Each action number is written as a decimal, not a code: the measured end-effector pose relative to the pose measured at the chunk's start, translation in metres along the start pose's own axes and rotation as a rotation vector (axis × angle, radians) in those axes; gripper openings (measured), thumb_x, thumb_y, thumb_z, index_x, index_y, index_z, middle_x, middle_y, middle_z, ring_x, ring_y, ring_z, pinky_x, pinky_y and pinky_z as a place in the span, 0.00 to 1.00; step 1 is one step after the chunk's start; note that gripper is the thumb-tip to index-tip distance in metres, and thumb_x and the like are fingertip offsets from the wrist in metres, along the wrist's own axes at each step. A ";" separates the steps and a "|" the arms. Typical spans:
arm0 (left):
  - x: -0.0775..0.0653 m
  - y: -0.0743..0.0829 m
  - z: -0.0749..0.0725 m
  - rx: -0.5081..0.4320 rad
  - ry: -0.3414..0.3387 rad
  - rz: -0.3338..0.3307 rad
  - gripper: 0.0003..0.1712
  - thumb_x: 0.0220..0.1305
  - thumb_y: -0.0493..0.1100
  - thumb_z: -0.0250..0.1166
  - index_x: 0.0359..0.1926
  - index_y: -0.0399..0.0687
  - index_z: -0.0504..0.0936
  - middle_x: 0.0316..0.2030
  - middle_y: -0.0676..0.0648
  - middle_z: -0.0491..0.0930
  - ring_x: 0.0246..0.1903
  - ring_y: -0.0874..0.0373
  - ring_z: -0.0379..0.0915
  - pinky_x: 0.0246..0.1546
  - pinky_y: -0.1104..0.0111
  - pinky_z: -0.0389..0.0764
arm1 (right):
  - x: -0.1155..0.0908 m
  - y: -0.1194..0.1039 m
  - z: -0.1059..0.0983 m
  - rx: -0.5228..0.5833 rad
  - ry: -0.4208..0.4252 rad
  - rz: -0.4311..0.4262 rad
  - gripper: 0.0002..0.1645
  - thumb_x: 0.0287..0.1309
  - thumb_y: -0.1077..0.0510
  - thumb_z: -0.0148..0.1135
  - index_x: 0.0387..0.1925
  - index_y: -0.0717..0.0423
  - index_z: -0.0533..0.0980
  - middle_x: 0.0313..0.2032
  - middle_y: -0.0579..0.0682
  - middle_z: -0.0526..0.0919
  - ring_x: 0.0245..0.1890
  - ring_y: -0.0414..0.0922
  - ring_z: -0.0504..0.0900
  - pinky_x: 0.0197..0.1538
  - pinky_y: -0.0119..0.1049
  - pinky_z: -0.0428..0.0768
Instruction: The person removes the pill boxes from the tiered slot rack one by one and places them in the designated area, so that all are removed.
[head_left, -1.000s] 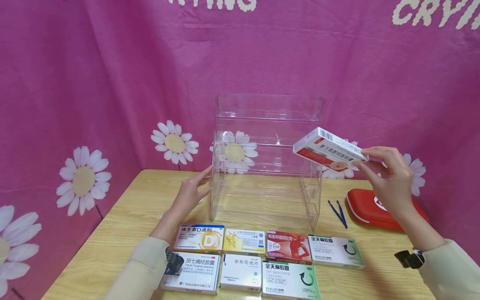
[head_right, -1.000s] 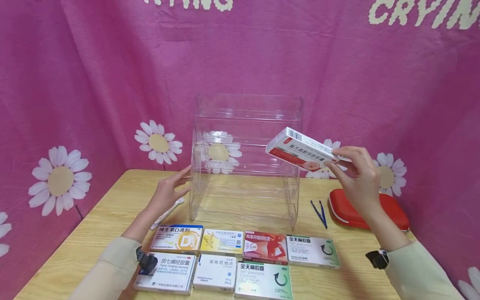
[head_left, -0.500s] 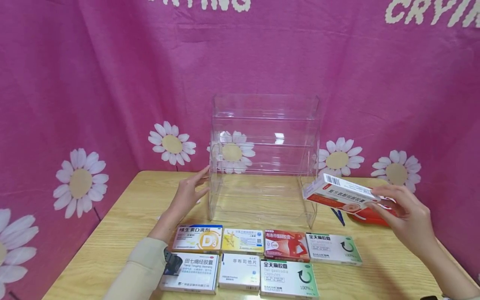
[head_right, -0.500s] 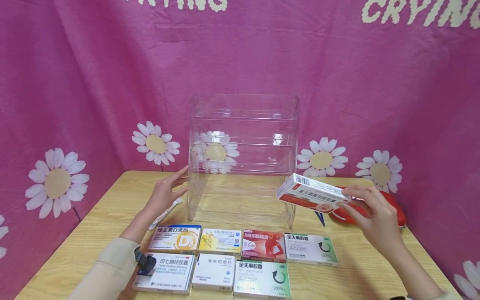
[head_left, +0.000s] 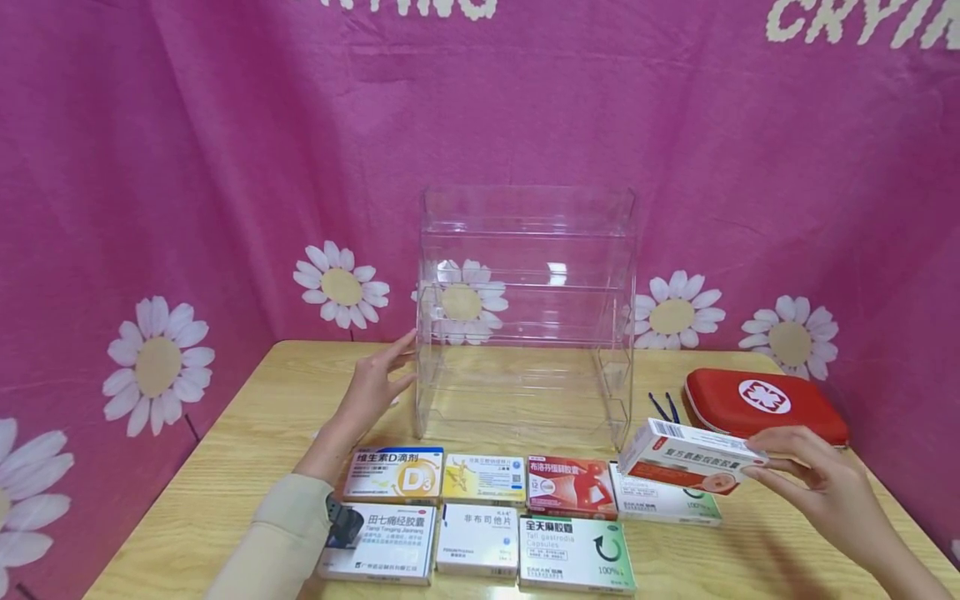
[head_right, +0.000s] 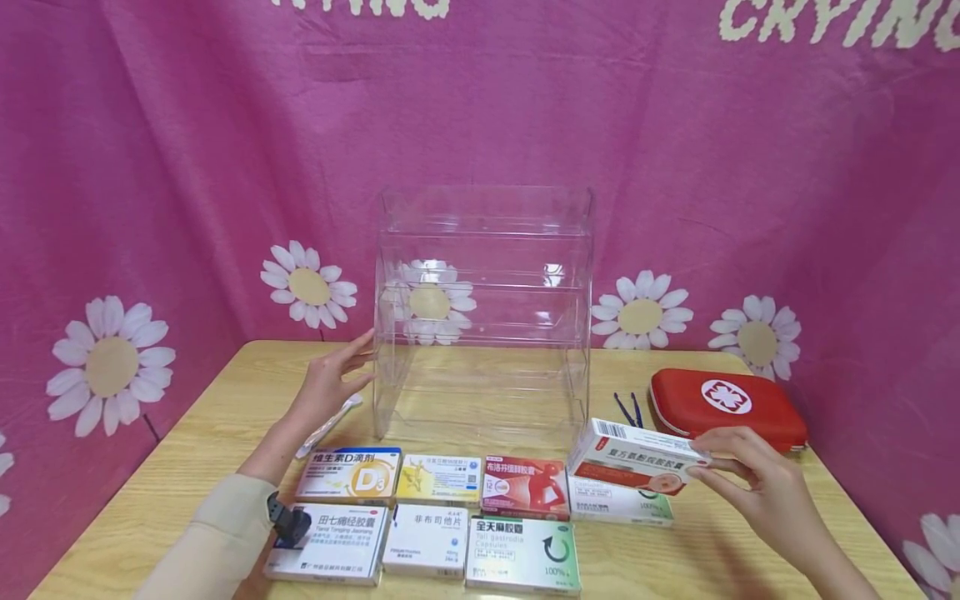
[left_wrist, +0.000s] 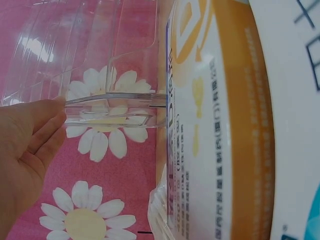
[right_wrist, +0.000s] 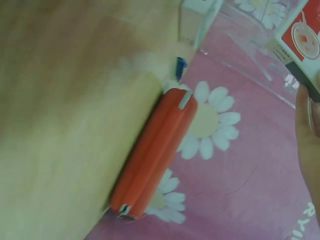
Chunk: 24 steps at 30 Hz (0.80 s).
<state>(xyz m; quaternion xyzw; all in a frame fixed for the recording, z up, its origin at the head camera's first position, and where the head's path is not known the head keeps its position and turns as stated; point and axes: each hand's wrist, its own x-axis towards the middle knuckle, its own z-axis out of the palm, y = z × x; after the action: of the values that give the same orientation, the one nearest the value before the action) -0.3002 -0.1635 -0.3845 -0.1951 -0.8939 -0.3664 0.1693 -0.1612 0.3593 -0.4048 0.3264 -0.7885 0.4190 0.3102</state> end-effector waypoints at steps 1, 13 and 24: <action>0.000 0.000 0.000 0.000 -0.001 -0.001 0.40 0.58 0.31 0.68 0.71 0.44 0.65 0.57 0.38 0.81 0.54 0.42 0.81 0.56 0.56 0.82 | -0.004 0.001 -0.001 0.026 -0.016 0.009 0.20 0.39 0.77 0.72 0.39 0.73 0.78 0.42 0.49 0.81 0.45 0.33 0.81 0.45 0.19 0.84; 0.000 0.001 -0.001 0.014 -0.019 -0.032 0.41 0.60 0.32 0.67 0.72 0.47 0.63 0.59 0.40 0.80 0.55 0.44 0.80 0.59 0.57 0.80 | -0.032 0.002 -0.007 -0.010 -0.188 0.108 0.33 0.28 0.89 0.66 0.40 0.64 0.79 0.43 0.40 0.81 0.47 0.27 0.79 0.41 0.22 0.86; 0.001 0.001 0.000 0.012 -0.018 -0.032 0.41 0.60 0.32 0.67 0.72 0.47 0.63 0.59 0.40 0.79 0.55 0.44 0.81 0.60 0.57 0.80 | -0.050 0.012 -0.009 0.007 -0.303 0.154 0.31 0.34 0.84 0.67 0.41 0.55 0.80 0.42 0.35 0.81 0.43 0.24 0.80 0.39 0.16 0.83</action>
<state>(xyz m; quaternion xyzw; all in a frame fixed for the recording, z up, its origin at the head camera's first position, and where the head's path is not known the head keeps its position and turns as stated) -0.3005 -0.1625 -0.3833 -0.1832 -0.9004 -0.3620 0.1568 -0.1390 0.3845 -0.4443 0.3258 -0.8473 0.3903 0.1535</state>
